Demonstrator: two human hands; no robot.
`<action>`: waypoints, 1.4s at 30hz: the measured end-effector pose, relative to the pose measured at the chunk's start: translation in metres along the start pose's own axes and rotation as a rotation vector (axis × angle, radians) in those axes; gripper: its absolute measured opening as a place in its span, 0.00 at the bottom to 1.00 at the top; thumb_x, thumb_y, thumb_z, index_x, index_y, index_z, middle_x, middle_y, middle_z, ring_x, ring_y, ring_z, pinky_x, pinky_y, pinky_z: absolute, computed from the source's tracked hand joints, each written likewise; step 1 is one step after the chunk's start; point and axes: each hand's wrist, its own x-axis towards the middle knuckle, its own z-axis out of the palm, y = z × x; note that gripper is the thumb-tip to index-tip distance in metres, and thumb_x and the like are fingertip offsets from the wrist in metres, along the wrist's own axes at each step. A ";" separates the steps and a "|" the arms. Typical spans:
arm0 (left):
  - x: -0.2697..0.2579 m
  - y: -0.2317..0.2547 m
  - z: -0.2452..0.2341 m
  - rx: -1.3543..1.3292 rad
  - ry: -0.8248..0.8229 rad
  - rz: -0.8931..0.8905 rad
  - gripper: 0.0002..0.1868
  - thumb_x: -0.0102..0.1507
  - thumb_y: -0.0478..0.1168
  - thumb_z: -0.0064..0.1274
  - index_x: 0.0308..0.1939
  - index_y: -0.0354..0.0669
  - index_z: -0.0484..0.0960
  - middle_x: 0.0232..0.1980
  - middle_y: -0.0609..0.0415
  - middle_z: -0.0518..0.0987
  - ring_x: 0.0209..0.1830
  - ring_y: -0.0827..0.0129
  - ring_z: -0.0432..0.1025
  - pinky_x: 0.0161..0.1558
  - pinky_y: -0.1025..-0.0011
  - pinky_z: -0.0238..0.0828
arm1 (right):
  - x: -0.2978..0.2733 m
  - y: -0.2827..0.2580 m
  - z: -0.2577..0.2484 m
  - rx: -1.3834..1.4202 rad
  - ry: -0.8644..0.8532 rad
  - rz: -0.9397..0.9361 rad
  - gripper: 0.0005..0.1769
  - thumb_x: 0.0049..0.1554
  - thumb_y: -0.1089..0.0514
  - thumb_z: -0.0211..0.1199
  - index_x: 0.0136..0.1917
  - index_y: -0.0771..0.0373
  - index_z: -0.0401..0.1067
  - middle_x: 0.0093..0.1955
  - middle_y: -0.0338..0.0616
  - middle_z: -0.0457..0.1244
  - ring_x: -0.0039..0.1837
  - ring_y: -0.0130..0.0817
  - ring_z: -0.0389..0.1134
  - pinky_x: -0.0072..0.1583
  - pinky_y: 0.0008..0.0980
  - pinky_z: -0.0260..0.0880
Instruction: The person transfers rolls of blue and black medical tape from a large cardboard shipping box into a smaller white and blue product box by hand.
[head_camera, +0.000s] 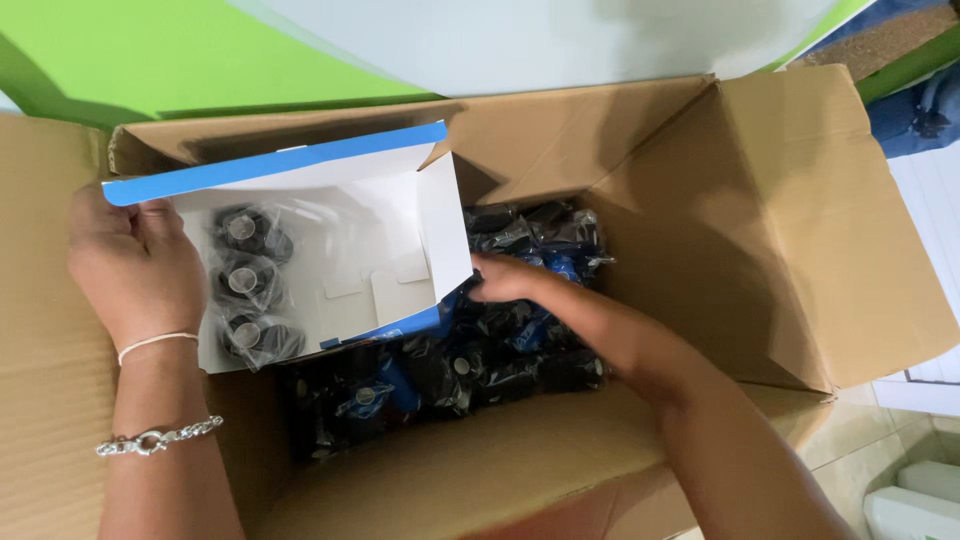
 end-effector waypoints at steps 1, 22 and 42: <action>0.001 -0.001 0.001 0.004 0.002 0.001 0.09 0.81 0.33 0.49 0.45 0.36 0.70 0.38 0.49 0.75 0.36 0.54 0.69 0.38 0.57 0.63 | 0.007 -0.003 0.010 0.000 -0.001 -0.004 0.43 0.57 0.55 0.62 0.81 0.53 0.49 0.83 0.46 0.49 0.78 0.45 0.56 0.72 0.41 0.60; 0.007 -0.001 0.015 -0.032 0.034 -0.058 0.06 0.71 0.35 0.48 0.39 0.39 0.69 0.34 0.46 0.76 0.31 0.44 0.70 0.34 0.51 0.63 | -0.201 -0.038 -0.105 -0.171 0.106 -0.061 0.39 0.43 0.56 0.67 0.67 0.48 0.58 0.53 0.38 0.63 0.48 0.33 0.63 0.50 0.35 0.65; 0.006 0.012 0.016 -0.101 0.065 -0.167 0.11 0.74 0.45 0.51 0.46 0.41 0.79 0.41 0.41 0.82 0.48 0.37 0.76 0.46 0.42 0.72 | -0.176 -0.129 -0.074 -0.121 0.453 -0.731 0.46 0.48 0.59 0.70 0.75 0.57 0.50 0.61 0.62 0.62 0.63 0.65 0.67 0.62 0.57 0.69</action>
